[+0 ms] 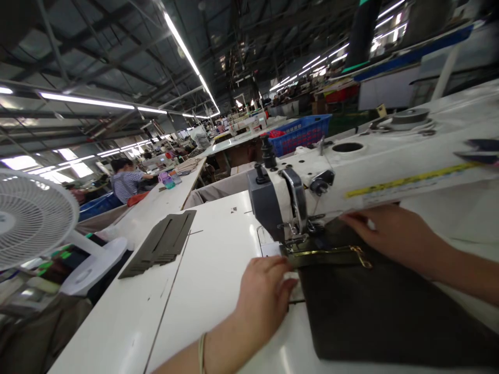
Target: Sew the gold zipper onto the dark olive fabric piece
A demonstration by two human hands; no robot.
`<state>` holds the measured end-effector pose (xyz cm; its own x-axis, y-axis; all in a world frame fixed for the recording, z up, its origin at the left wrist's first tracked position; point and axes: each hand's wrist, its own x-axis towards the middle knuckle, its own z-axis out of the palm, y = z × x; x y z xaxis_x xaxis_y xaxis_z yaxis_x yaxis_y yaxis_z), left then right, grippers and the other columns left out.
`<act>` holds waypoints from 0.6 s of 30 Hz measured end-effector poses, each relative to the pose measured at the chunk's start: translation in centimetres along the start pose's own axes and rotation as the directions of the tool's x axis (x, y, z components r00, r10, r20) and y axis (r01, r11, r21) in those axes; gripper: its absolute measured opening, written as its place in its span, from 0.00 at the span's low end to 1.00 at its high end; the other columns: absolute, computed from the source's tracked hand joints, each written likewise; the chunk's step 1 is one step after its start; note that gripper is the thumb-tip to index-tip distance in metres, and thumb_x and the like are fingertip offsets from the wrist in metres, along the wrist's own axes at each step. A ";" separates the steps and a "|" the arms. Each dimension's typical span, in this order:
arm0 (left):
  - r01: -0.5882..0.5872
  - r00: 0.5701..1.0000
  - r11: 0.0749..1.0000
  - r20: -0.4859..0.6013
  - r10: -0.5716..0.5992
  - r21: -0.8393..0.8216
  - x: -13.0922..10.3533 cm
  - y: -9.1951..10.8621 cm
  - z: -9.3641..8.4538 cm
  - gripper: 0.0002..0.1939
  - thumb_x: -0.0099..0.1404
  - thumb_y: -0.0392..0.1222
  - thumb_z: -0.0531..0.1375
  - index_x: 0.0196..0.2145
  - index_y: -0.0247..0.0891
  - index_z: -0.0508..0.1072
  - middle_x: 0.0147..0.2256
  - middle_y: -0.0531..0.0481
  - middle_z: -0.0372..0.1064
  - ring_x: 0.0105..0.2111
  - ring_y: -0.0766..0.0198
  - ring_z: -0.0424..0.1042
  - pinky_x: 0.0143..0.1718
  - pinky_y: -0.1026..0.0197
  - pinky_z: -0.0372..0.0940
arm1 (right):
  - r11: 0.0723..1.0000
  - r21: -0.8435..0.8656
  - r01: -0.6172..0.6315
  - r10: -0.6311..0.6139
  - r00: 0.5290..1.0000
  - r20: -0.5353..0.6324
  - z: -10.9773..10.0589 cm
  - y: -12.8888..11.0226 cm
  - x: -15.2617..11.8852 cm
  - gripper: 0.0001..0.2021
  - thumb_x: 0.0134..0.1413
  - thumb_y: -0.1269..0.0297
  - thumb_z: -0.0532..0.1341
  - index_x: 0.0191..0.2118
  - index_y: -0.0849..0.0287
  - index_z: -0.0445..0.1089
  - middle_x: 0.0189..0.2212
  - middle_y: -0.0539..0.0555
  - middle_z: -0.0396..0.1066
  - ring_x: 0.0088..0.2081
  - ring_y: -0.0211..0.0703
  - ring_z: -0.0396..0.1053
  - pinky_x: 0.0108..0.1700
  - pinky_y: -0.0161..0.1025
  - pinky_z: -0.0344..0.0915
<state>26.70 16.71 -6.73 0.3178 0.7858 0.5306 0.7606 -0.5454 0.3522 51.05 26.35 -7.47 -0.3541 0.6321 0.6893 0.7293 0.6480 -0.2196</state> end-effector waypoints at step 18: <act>-0.043 0.998 0.998 0.038 0.042 0.038 0.5 -2.6 2.0 0.04 0.62 0.31 0.60 0.34 0.37 0.74 0.44 0.45 0.73 0.47 0.57 0.72 0.54 0.53 0.64 | 0.923 0.217 0.317 -0.349 0.928 0.131 4.2 -5.6 -2.2 0.17 0.61 0.77 0.46 0.47 0.66 0.68 0.46 0.62 0.68 0.48 0.46 0.66 0.51 0.44 0.67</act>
<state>26.02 19.09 -8.91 0.3706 0.7727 0.5153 0.7672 -0.5675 0.2991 45.27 23.08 -10.67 -0.6600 0.4156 0.6258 0.4338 0.8910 -0.1343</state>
